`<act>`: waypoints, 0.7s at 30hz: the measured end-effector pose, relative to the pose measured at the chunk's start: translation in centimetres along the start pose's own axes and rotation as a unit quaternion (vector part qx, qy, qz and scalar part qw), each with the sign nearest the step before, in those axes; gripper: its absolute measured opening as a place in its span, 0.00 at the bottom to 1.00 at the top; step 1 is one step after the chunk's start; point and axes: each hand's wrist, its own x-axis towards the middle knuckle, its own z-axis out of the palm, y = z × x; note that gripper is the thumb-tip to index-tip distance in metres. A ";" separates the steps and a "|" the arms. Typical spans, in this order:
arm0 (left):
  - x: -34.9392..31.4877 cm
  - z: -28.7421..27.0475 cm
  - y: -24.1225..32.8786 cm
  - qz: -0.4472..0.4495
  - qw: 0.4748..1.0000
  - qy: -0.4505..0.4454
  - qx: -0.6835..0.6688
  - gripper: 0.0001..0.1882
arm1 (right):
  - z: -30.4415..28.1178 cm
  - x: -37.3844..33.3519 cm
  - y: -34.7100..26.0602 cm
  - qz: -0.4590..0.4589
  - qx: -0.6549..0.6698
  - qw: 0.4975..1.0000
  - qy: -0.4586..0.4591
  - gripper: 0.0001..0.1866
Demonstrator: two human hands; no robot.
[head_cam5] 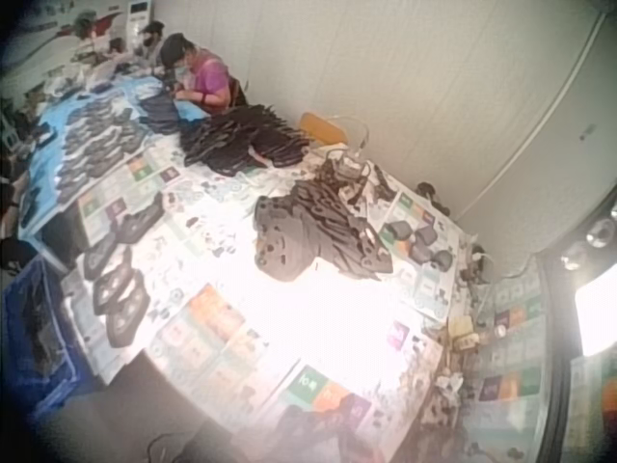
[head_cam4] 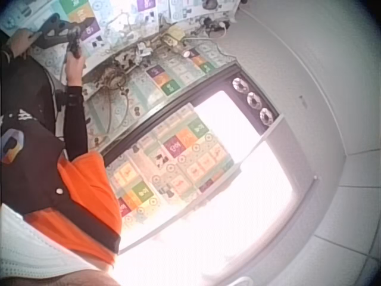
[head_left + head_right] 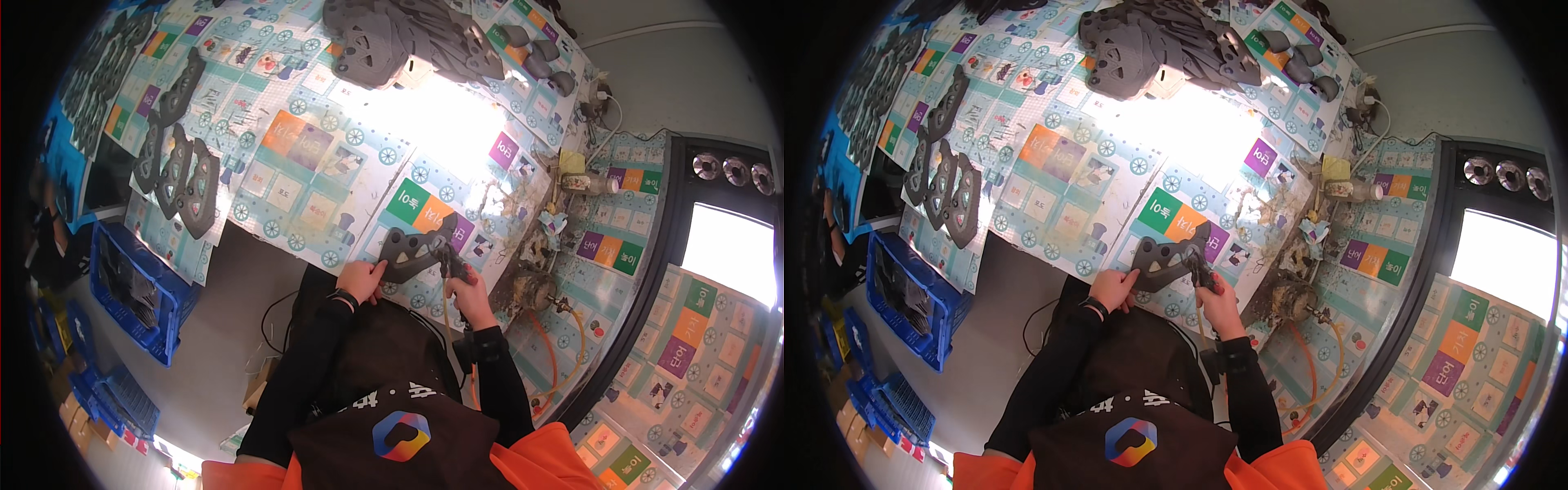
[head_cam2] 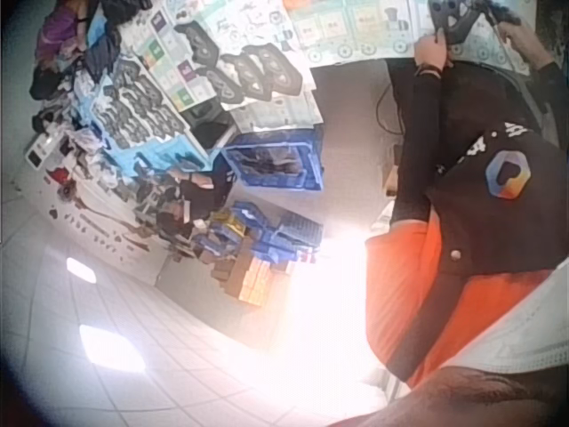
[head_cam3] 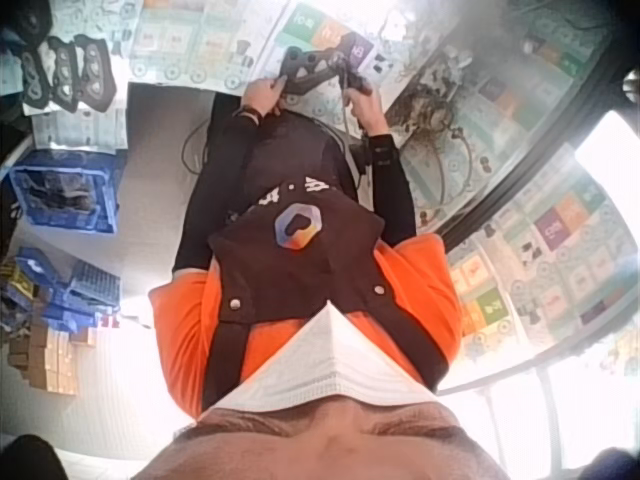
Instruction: Applying adhesive to shoe upper components using a handheld applicator in a manufacturing setting.
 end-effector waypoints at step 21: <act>0.0 -0.1 0.0 -0.001 1.000 -0.004 0.019 0.32 | 2.1 -0.4 -0.2 0.014 -0.044 0.998 -0.053 0.06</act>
